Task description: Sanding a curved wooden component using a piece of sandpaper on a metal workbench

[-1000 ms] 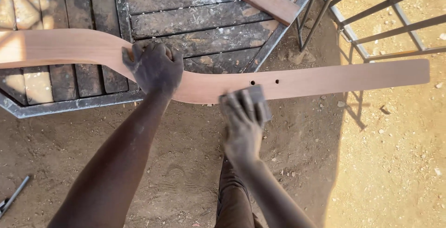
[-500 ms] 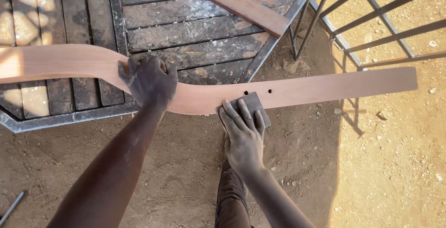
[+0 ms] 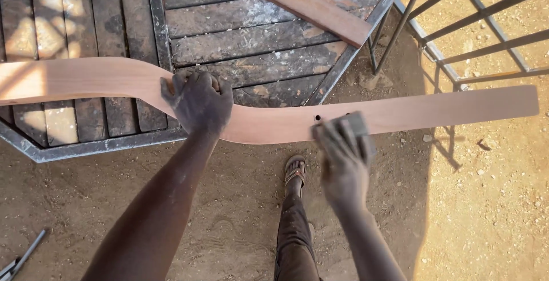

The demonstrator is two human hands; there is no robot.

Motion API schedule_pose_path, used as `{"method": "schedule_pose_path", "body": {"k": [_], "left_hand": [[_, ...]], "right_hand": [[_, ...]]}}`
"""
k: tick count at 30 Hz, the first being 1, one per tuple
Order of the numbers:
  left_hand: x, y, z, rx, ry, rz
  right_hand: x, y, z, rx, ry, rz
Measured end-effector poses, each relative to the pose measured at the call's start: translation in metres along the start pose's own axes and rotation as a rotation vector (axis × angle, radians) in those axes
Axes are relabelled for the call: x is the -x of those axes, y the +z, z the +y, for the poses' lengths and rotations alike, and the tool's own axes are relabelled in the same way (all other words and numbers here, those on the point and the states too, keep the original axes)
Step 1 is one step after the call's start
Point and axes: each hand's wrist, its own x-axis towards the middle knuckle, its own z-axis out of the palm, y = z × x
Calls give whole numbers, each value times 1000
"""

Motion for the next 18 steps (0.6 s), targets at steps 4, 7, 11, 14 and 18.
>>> {"method": "schedule_pose_path", "body": {"k": [4,7,11,14,18], "left_hand": [[0,-14,4,-5,-52,-72],[-2,-9,7,-2,-53,-85],[2,-1,1,-24,-19,-104],[1,-5,0,-31,-31,-82],[0,-9,4,-27,-32,-98]], "right_hand": [[15,16,-2,36,208,136],[10,21,-37,32,-61,-24],[9,8,6,83,-110,10],[17,11,20,149,80,117],[20,26,-24,69,-12,-19]]}}
